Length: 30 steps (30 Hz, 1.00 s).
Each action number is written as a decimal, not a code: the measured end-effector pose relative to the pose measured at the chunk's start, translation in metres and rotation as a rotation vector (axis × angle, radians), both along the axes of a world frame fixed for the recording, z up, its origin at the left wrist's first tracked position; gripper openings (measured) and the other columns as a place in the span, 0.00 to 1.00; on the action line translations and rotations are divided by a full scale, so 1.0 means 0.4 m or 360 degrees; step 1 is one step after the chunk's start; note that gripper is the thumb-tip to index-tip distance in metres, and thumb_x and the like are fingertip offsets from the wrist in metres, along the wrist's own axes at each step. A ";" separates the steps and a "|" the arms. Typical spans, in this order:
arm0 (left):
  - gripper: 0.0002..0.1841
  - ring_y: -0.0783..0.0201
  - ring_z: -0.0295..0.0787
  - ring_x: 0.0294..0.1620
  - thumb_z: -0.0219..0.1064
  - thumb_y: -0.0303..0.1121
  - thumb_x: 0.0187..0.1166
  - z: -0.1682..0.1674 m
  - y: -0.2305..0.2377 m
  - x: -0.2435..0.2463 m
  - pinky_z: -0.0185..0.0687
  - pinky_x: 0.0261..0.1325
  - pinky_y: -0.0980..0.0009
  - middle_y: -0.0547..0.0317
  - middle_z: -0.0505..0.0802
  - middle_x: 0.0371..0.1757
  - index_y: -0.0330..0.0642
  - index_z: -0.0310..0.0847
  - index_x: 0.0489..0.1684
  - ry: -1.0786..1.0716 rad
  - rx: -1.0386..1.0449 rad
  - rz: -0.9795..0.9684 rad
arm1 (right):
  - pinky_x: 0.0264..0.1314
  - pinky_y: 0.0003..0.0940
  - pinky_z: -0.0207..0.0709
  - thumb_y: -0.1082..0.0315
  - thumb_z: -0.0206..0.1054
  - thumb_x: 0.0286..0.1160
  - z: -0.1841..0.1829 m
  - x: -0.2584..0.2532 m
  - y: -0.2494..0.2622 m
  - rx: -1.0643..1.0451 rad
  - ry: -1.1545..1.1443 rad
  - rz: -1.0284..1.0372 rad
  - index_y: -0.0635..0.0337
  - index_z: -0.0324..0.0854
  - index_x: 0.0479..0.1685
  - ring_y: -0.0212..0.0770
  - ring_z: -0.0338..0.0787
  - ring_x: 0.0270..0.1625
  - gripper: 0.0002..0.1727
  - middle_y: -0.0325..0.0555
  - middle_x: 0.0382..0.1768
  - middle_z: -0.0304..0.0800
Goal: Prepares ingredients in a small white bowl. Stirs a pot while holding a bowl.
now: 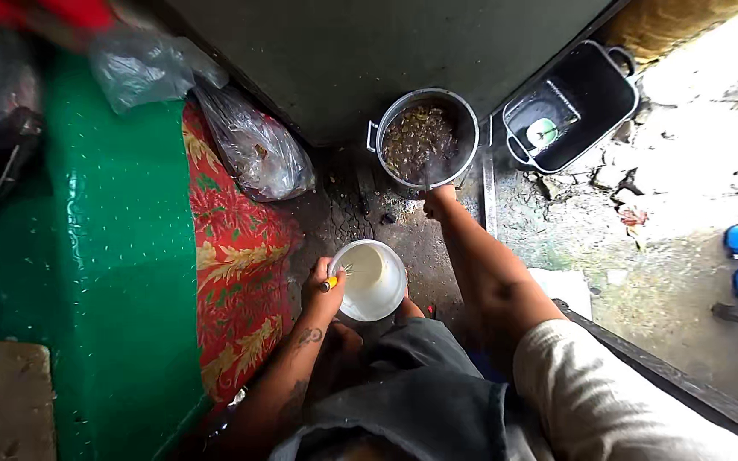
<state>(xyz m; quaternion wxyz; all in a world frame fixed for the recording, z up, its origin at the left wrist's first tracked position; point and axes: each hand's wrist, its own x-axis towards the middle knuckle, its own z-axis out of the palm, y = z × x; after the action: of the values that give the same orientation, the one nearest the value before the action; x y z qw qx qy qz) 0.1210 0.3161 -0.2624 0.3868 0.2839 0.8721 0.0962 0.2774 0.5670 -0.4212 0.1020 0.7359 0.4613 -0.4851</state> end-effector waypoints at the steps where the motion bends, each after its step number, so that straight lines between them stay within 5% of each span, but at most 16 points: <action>1: 0.21 0.49 0.86 0.67 0.61 0.35 0.86 -0.003 0.008 0.001 0.76 0.73 0.52 0.38 0.90 0.63 0.32 0.78 0.72 0.0008 0.0010 0.0004 | 0.62 0.64 0.80 0.63 0.68 0.80 0.000 0.023 0.012 0.0018 0.0028 0.0061 0.75 0.71 0.74 0.66 0.88 0.61 0.30 0.73 0.64 0.83; 3: 0.20 0.49 0.87 0.66 0.61 0.34 0.86 -0.013 0.021 0.001 0.76 0.73 0.52 0.38 0.90 0.62 0.32 0.79 0.71 0.0018 0.0007 0.0014 | 0.71 0.71 0.73 0.67 0.65 0.79 0.054 0.069 0.042 0.0011 -0.0123 0.0390 0.75 0.78 0.67 0.70 0.81 0.74 0.23 0.73 0.68 0.82; 8: 0.19 0.49 0.88 0.62 0.61 0.32 0.85 -0.038 0.037 -0.008 0.78 0.69 0.52 0.38 0.90 0.60 0.34 0.78 0.71 0.0078 -0.0004 0.0113 | 0.59 0.77 0.76 0.66 0.62 0.83 0.171 0.168 0.114 0.0187 -0.0390 0.1046 0.66 0.83 0.62 0.74 0.86 0.67 0.16 0.72 0.61 0.87; 13: 0.17 0.48 0.87 0.57 0.63 0.30 0.83 -0.047 0.048 -0.024 0.78 0.65 0.51 0.37 0.90 0.54 0.32 0.79 0.66 0.0166 0.0069 0.0291 | 0.48 0.77 0.77 0.71 0.56 0.86 0.331 0.169 0.188 0.0471 -0.0549 0.1487 0.71 0.81 0.56 0.80 0.88 0.57 0.14 0.77 0.51 0.88; 16: 0.17 0.48 0.87 0.58 0.65 0.29 0.82 -0.046 0.055 -0.035 0.78 0.66 0.50 0.36 0.89 0.54 0.31 0.79 0.65 0.0201 0.0135 0.0336 | 0.48 0.76 0.77 0.77 0.57 0.82 0.330 0.129 0.238 0.0571 -0.0634 0.1501 0.75 0.79 0.58 0.81 0.85 0.60 0.13 0.79 0.53 0.86; 21: 0.18 0.47 0.87 0.59 0.65 0.30 0.83 -0.042 0.082 -0.050 0.78 0.67 0.50 0.36 0.89 0.56 0.30 0.78 0.67 0.0239 0.0135 0.0327 | 0.50 0.72 0.78 0.81 0.55 0.81 0.174 0.099 0.278 0.0583 -0.0784 0.1458 0.83 0.69 0.68 0.81 0.81 0.65 0.19 0.82 0.62 0.77; 24: 0.18 0.48 0.86 0.60 0.65 0.30 0.83 -0.052 0.092 -0.056 0.78 0.68 0.50 0.38 0.88 0.58 0.32 0.78 0.68 0.0233 0.0149 0.0336 | 0.48 0.73 0.79 0.79 0.59 0.78 0.112 0.103 0.232 0.0373 -0.0766 0.1262 0.79 0.78 0.59 0.77 0.86 0.62 0.15 0.78 0.58 0.84; 30: 0.18 0.52 0.86 0.58 0.66 0.29 0.82 -0.075 0.117 -0.070 0.79 0.65 0.54 0.39 0.88 0.58 0.31 0.77 0.67 0.0176 0.0232 0.0414 | 0.56 0.74 0.77 0.71 0.66 0.73 0.142 0.108 0.226 0.0067 -0.0552 0.0968 0.76 0.82 0.53 0.72 0.85 0.67 0.16 0.74 0.61 0.86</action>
<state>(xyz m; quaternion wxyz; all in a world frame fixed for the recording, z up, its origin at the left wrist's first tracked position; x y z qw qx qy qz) 0.0928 0.3627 -0.2923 0.3008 0.2009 0.9121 0.1928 0.3207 0.6575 -0.3644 0.3035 0.6382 0.6451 -0.2905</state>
